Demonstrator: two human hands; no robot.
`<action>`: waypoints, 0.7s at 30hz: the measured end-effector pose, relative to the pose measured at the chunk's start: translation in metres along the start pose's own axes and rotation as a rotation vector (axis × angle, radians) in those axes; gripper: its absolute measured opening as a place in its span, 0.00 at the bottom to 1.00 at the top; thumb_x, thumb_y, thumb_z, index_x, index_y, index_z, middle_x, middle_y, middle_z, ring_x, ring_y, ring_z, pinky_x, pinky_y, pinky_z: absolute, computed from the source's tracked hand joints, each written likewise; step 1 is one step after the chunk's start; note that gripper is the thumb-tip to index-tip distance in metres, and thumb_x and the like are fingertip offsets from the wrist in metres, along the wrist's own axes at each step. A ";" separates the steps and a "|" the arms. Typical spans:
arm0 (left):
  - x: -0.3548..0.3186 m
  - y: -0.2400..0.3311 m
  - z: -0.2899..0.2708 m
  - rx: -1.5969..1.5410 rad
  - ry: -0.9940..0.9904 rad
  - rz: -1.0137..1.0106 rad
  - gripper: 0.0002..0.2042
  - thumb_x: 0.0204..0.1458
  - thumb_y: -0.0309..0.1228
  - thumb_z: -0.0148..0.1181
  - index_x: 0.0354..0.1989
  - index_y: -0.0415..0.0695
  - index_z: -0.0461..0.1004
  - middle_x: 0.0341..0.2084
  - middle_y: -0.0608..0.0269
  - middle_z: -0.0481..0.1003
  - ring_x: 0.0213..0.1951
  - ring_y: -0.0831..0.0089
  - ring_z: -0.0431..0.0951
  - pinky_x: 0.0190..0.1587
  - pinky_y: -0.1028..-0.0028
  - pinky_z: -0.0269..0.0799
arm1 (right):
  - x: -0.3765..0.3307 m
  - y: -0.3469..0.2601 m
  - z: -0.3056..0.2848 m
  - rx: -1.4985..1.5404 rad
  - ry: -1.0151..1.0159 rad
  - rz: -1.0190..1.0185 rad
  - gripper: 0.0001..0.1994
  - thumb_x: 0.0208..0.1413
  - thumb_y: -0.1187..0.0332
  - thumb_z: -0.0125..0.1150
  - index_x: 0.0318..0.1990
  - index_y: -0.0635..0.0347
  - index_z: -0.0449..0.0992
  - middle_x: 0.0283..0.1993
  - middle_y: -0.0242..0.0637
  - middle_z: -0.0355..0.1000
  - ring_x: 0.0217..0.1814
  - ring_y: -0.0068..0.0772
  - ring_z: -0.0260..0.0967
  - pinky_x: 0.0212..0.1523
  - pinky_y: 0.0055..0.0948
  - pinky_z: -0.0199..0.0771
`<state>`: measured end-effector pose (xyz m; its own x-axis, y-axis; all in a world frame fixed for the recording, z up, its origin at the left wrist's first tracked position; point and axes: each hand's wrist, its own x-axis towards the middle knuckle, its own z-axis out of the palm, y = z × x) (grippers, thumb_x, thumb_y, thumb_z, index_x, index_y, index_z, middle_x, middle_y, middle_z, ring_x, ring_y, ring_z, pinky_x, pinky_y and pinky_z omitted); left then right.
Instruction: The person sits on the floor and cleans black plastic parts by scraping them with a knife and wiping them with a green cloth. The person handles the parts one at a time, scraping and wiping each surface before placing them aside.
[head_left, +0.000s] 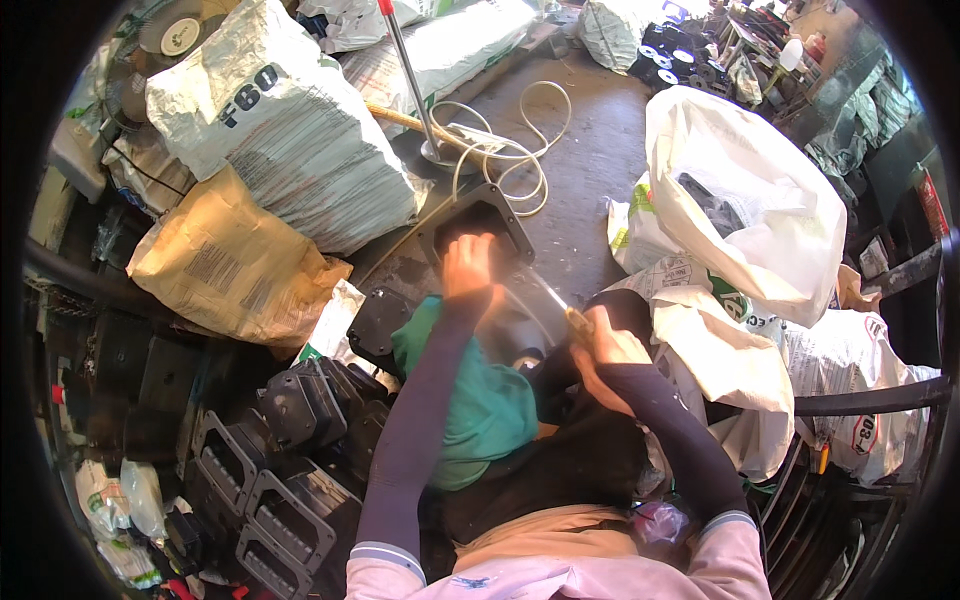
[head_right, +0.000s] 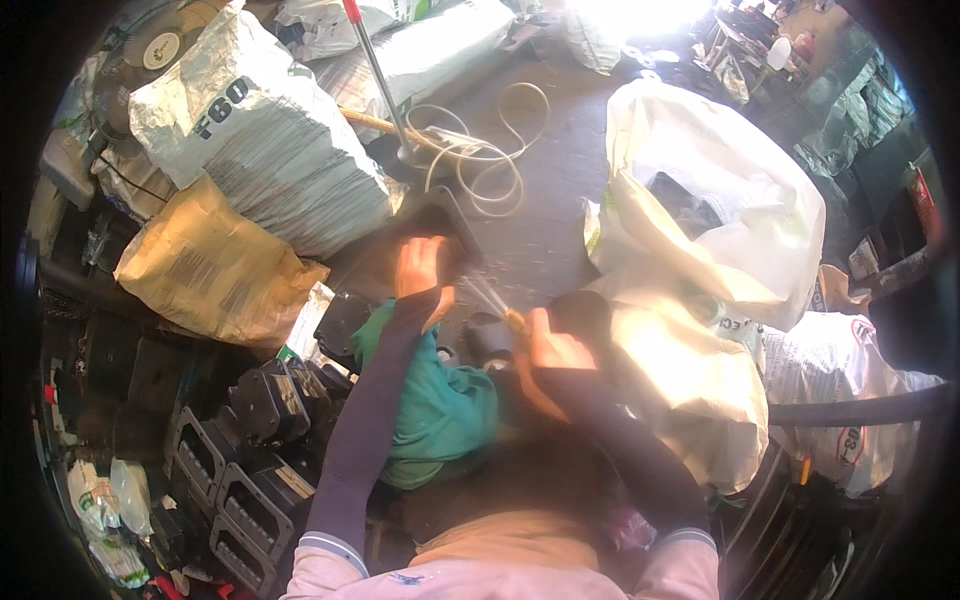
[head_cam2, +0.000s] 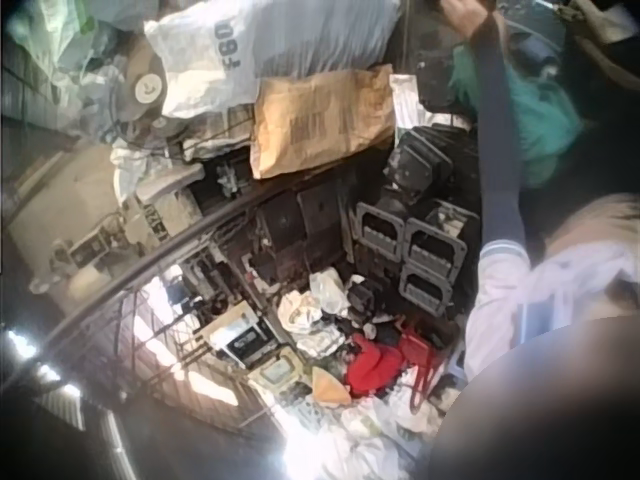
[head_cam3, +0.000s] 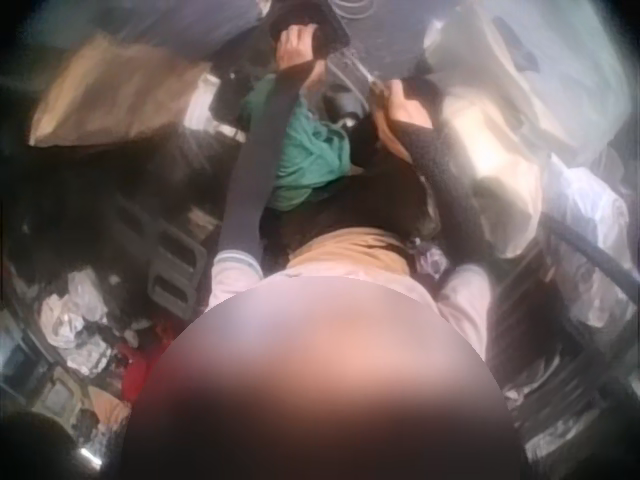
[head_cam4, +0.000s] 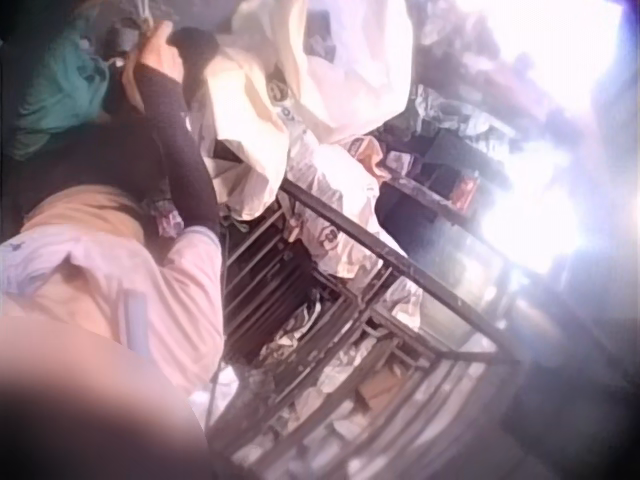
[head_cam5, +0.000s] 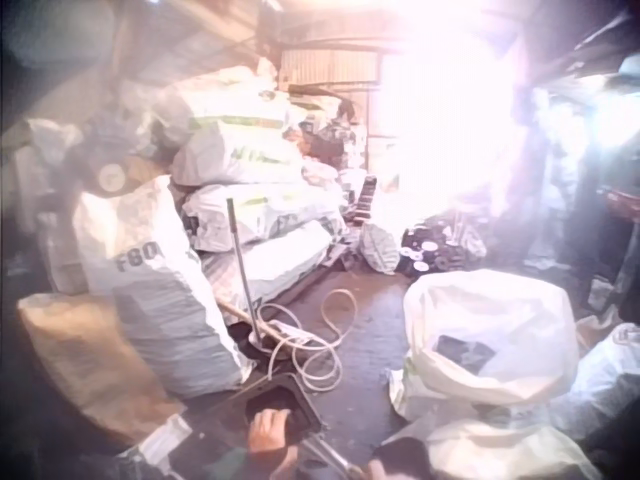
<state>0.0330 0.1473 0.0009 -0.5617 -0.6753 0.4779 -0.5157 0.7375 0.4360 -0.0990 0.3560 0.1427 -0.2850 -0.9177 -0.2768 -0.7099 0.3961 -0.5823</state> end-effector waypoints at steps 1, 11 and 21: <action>0.001 0.000 0.002 0.020 0.010 0.016 0.33 0.30 0.26 0.69 0.53 0.41 0.68 0.44 0.53 0.69 0.46 0.53 0.70 0.48 0.60 0.66 | 0.004 0.004 0.005 -0.031 0.043 -0.046 0.18 0.58 0.67 0.56 0.51 0.62 0.59 0.30 0.58 0.74 0.36 0.67 0.72 0.39 0.55 0.71; -0.002 -0.002 0.012 0.289 0.073 0.108 0.17 0.43 0.27 0.58 0.45 0.41 0.71 0.32 0.60 0.71 0.35 0.63 0.73 0.38 0.65 0.65 | 0.032 0.010 0.029 -0.143 0.036 0.041 0.19 0.56 0.66 0.55 0.51 0.65 0.59 0.30 0.59 0.75 0.35 0.66 0.74 0.39 0.56 0.71; -0.007 0.002 0.017 0.284 0.039 0.130 0.18 0.43 0.27 0.56 0.47 0.41 0.72 0.33 0.60 0.72 0.36 0.64 0.73 0.37 0.65 0.65 | 0.037 0.015 0.042 -0.057 -0.107 -0.029 0.19 0.58 0.63 0.59 0.51 0.59 0.60 0.33 0.63 0.74 0.37 0.68 0.73 0.39 0.59 0.70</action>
<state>0.0249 0.1531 -0.0144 -0.6122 -0.5709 0.5471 -0.6044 0.7839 0.1417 -0.0933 0.3292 0.0914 -0.1959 -0.9190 -0.3422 -0.7530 0.3646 -0.5478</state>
